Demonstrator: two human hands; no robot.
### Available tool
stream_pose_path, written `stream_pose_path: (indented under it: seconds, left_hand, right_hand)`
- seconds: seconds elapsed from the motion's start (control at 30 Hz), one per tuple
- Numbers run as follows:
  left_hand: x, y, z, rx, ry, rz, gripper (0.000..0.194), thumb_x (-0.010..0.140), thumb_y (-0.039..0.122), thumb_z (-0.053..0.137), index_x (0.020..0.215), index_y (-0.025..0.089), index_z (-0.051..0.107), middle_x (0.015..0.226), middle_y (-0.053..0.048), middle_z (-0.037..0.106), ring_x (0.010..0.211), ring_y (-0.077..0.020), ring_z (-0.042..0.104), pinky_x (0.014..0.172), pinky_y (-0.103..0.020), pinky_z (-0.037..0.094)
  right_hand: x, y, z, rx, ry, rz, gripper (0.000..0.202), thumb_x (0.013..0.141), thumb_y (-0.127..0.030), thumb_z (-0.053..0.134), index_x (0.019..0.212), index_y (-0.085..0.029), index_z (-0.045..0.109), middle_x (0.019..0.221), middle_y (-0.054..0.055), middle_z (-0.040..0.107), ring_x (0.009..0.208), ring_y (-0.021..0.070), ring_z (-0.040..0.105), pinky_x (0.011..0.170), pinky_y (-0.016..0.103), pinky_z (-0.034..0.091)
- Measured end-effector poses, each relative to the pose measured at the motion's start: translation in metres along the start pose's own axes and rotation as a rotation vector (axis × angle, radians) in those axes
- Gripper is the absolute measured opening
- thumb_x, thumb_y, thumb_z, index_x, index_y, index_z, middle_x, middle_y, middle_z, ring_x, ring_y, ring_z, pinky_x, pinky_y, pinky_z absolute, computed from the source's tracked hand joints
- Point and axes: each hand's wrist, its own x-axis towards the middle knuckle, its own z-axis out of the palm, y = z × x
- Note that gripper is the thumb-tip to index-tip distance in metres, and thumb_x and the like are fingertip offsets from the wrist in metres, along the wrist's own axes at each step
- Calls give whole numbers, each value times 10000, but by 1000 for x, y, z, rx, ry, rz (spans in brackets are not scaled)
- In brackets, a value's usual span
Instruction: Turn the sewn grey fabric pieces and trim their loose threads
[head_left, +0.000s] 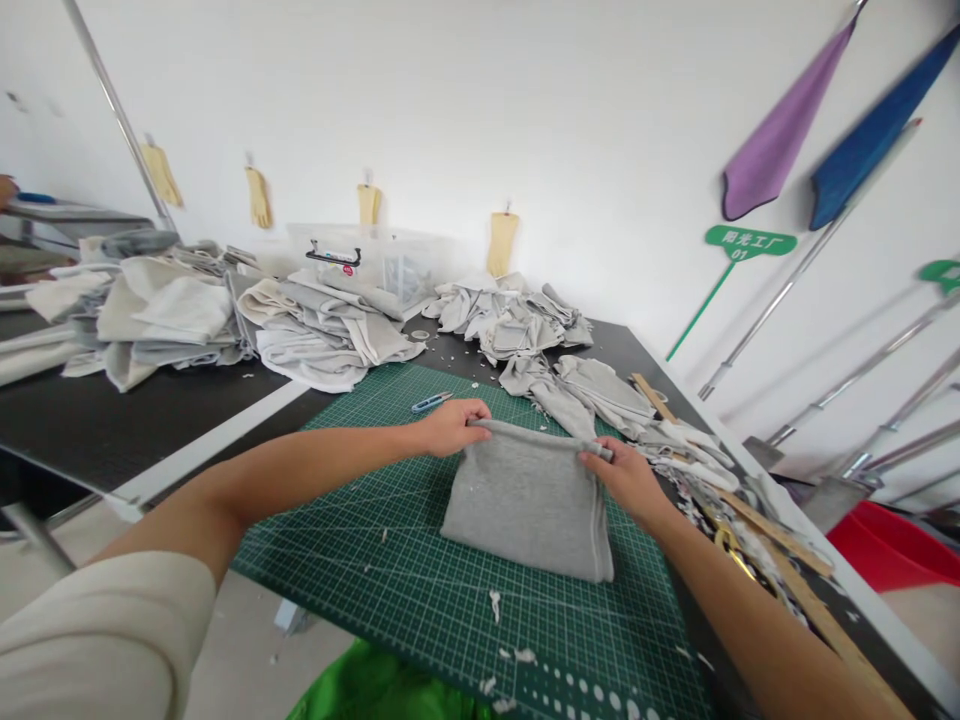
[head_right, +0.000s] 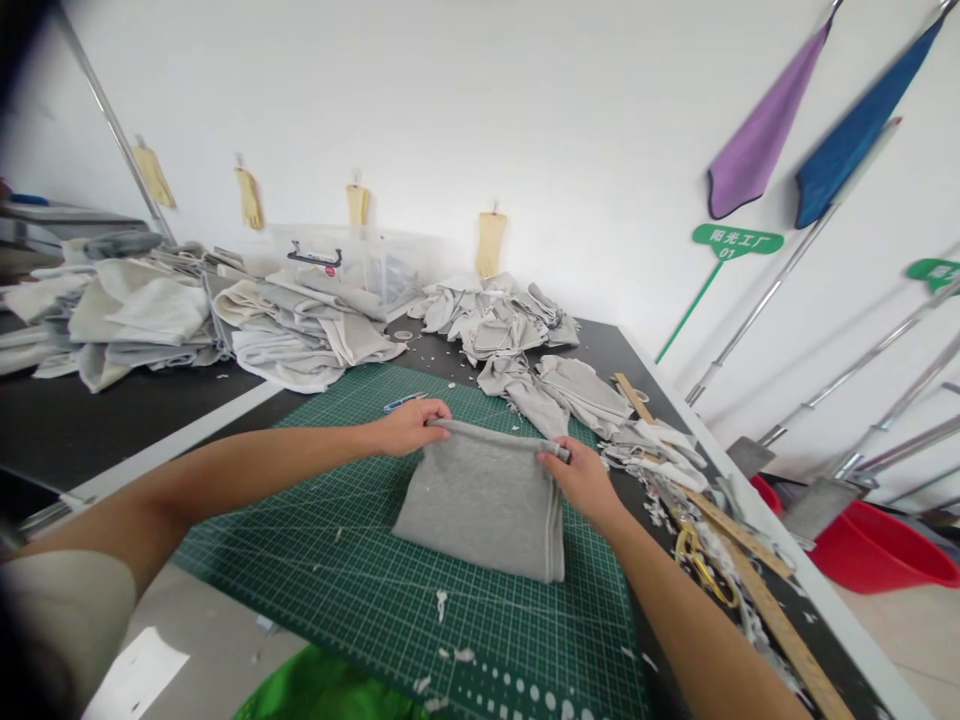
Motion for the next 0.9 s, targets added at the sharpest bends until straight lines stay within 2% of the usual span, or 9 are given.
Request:
stream_pose_path:
  seconds: [0.07, 0.2, 0.3, 0.43, 0.53, 0.63, 0.7, 0.8, 0.9]
  left_hand:
    - [15, -15, 5, 46, 68, -100, 159, 748, 283, 549, 841, 156, 573, 680, 20, 574, 619, -104, 513, 562, -204, 374]
    - [34, -34, 18, 206, 157, -248, 182, 724, 287, 556, 844, 165, 617, 827, -25, 650, 773, -154, 580, 670, -237, 414]
    - [41, -41, 27, 260, 159, -326, 223, 710, 315, 568, 864, 165, 628, 884, -45, 663, 828, -178, 593, 706, -255, 423]
    - [44, -47, 35, 261, 145, -361, 244, 713, 330, 564, 888, 171, 625, 896, -51, 665, 837, -193, 603, 716, -270, 433]
    - [43, -46, 34, 277, 161, -392, 377, 739, 377, 552, 1044, 157, 579, 987, -86, 646, 903, -218, 598, 762, -296, 441]
    - [37, -36, 29, 404, 283, -305, 584, 794, 415, 505, 1292, 133, 387, 1184, -144, 551, 1087, -254, 523, 900, -356, 404]
    - [32, -26, 27, 502, 297, -151, 563, 840, 380, 449, 1334, 133, 336, 1273, -153, 485, 1190, -253, 445, 986, -376, 349]
    - [22, -13, 31, 563, 149, 89, 513, 875, 348, 390, 1343, 144, 346, 1401, -124, 373, 1311, -234, 306, 1074, -375, 259]
    - [12, -10, 45, 569, -66, 221, 585, 889, 422, 347, 1397, 142, 270, 1486, -106, 232, 1379, -232, 169, 1112, -393, 191]
  right_hand:
    - [19, 10, 9, -71, 2, 36, 323, 724, -445, 540, 828, -144, 593, 623, -19, 528, 580, 124, 463, 534, 226, 344]
    - [41, 23, 21, -145, -3, 74, 338, 714, -454, 533, 793, -138, 625, 549, -30, 504, 533, 121, 450, 498, 221, 303]
    - [50, 29, 25, -204, -9, 85, 317, 704, -433, 536, 750, -135, 631, 541, -27, 514, 535, 124, 468, 499, 221, 308]
    - [54, 37, 30, -291, -26, 77, 290, 696, -417, 546, 706, -139, 628, 549, -13, 541, 553, 141, 503, 512, 232, 337]
    - [55, 41, 34, -354, 31, 71, 356, 701, -443, 549, 816, -117, 635, 675, 42, 610, 646, 180, 558, 594, 272, 407]
    - [54, 40, 32, -412, 157, 48, 518, 763, -469, 481, 1055, -51, 573, 975, 172, 620, 861, 252, 582, 760, 365, 437]
    - [51, 33, 29, -434, 209, -10, 531, 826, -439, 392, 1172, -55, 513, 1162, 209, 549, 1045, 278, 528, 888, 409, 394]
    - [40, 17, 33, -494, 153, -207, 493, 876, -391, 320, 1246, -112, 488, 1348, 160, 433, 1274, 262, 346, 1034, 420, 275]
    - [21, 3, 50, -624, -36, -406, 527, 904, -402, 277, 1323, -121, 430, 1453, 112, 299, 1373, 247, 152, 1082, 445, 199]
